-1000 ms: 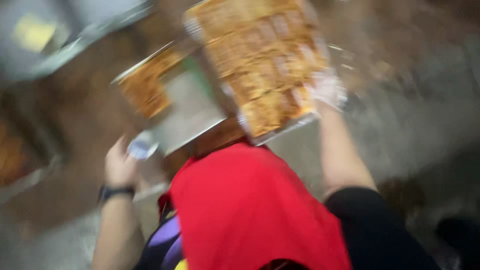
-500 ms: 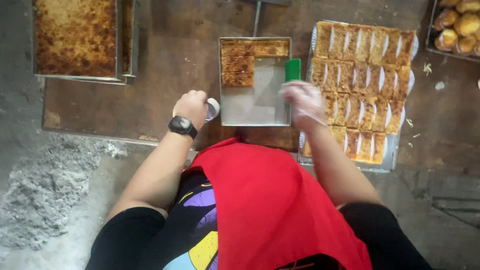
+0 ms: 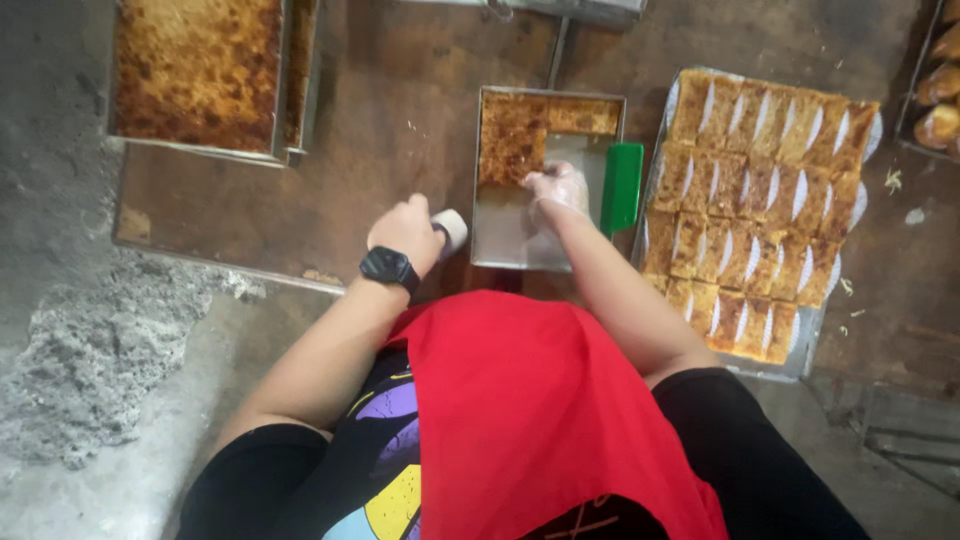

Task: The person separates pieces of baked cake from a metal tray using a scraper and places them into paper cups by hand.

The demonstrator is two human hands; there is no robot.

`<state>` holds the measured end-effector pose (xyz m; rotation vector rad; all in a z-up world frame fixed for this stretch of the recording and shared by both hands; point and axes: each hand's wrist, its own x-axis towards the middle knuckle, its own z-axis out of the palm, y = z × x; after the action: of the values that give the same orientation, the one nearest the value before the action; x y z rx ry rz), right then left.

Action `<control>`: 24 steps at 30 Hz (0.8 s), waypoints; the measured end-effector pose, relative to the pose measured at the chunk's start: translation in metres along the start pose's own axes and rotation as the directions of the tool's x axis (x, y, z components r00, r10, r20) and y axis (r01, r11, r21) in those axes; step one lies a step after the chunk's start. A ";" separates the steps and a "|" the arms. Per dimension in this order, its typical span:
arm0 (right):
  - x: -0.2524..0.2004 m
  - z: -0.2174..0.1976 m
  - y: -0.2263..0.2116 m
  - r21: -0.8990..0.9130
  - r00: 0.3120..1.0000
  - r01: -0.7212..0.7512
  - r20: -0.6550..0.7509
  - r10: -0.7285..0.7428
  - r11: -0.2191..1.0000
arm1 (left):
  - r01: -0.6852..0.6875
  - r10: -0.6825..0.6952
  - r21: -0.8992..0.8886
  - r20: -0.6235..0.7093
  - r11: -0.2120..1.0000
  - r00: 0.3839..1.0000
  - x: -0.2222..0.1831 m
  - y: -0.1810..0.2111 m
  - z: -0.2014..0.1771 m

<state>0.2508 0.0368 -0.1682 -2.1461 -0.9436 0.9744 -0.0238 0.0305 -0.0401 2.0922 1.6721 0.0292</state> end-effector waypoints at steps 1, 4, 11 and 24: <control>0.004 0.004 0.000 -0.043 1.000 -0.001 0.010 0.001 0.999 | 0.030 -0.029 -0.005 0.031 1.000 0.999 0.003 -0.002 0.003; 0.009 0.008 -0.002 -0.214 0.976 0.159 -0.113 -0.186 0.964 | -0.129 0.132 0.035 -0.105 0.991 0.986 0.009 -0.005 0.015; 0.008 0.021 -0.019 -0.019 0.990 -0.107 -0.093 0.105 0.994 | -0.372 0.436 0.321 -0.153 0.871 0.887 0.013 -0.008 0.044; -0.005 0.013 -0.037 0.493 0.983 -0.181 0.118 0.141 0.851 | -0.465 0.674 0.549 -0.271 0.695 0.687 -0.002 0.001 0.052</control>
<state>0.2244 0.0566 -0.1461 -1.7656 -0.4688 1.2378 -0.0080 0.0112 -0.0856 3.1160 1.1987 0.4172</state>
